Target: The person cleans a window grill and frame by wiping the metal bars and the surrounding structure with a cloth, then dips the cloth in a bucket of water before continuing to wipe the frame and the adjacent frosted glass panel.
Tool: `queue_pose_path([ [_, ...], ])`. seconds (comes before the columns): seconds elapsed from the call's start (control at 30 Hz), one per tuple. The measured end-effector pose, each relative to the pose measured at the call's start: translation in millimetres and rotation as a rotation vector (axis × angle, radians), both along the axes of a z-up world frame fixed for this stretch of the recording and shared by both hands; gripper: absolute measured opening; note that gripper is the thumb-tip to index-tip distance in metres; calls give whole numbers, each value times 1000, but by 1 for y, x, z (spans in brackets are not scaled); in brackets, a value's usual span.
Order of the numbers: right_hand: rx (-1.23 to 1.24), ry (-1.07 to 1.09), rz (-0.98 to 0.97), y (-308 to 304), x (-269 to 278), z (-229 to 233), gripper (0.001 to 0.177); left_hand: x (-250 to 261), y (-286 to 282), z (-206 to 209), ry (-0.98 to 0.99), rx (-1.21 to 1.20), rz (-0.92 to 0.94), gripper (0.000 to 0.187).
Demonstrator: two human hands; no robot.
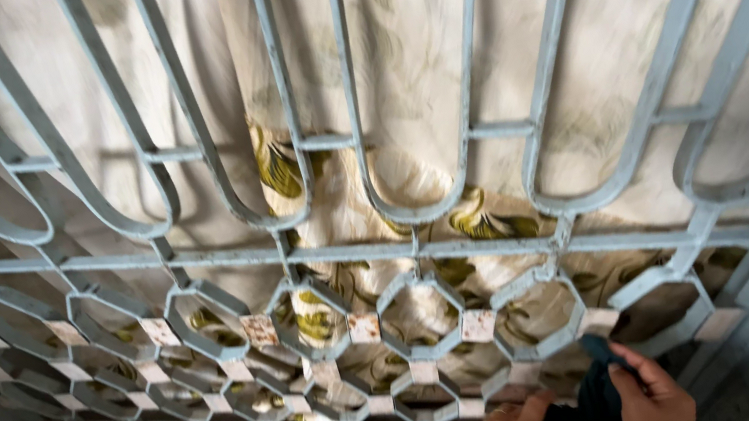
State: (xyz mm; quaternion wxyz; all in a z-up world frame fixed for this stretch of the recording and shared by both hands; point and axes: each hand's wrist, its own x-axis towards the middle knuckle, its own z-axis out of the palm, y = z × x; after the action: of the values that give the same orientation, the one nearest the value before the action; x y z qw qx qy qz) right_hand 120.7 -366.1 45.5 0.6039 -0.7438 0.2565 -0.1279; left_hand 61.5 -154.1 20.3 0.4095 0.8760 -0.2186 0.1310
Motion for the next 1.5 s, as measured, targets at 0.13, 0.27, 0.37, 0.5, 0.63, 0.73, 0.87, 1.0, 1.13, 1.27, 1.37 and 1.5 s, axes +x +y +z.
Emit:
queue_pose_path([
  [0.13, 81, 135, -169, -28, 13, -45, 37, -18, 10, 10, 336, 58, -29, 69],
  [0.27, 10, 143, -358, -44, 9, -77, 43, -23, 10, 29, 537, 154, -76, 67],
  [0.37, 80, 44, -453, -43, 0, -65, 44, -24, 7, 36, 632, 185, -134, 67],
  [0.5, 96, -101, -335, -37, -15, -16, 36, -38, 0, 39, 579, 152, -126, 67],
  [0.63, -275, -314, -143, -37, -10, 2, 33, -40, -3, 37, 553, 141, -145, 62],
  [0.73, -603, -109, 52, -31, 5, -3, 36, -40, -1, 35, 530, 119, -132, 60],
  [0.87, -252, 215, 111, -22, 23, -12, 38, -38, 4, 32, 469, 85, -103, 57],
  [1.0, 510, 113, -4, -37, 30, -5, 43, -38, 3, 36, 380, 58, -44, 62],
  [1.13, 791, 40, -154, -44, 17, -12, 42, -34, 5, 58, 474, 7, -59, 86],
  [1.27, 897, -47, 93, -36, 17, -21, 39, -33, 9, 77, 416, 32, -74, 101],
  [1.37, 901, -63, 177, -8, 8, 10, 40, -33, 12, 79, 384, 42, -46, 101],
  [1.5, 889, -43, 182, 17, -9, 67, 41, -28, 15, 60, 436, -3, -13, 80],
])
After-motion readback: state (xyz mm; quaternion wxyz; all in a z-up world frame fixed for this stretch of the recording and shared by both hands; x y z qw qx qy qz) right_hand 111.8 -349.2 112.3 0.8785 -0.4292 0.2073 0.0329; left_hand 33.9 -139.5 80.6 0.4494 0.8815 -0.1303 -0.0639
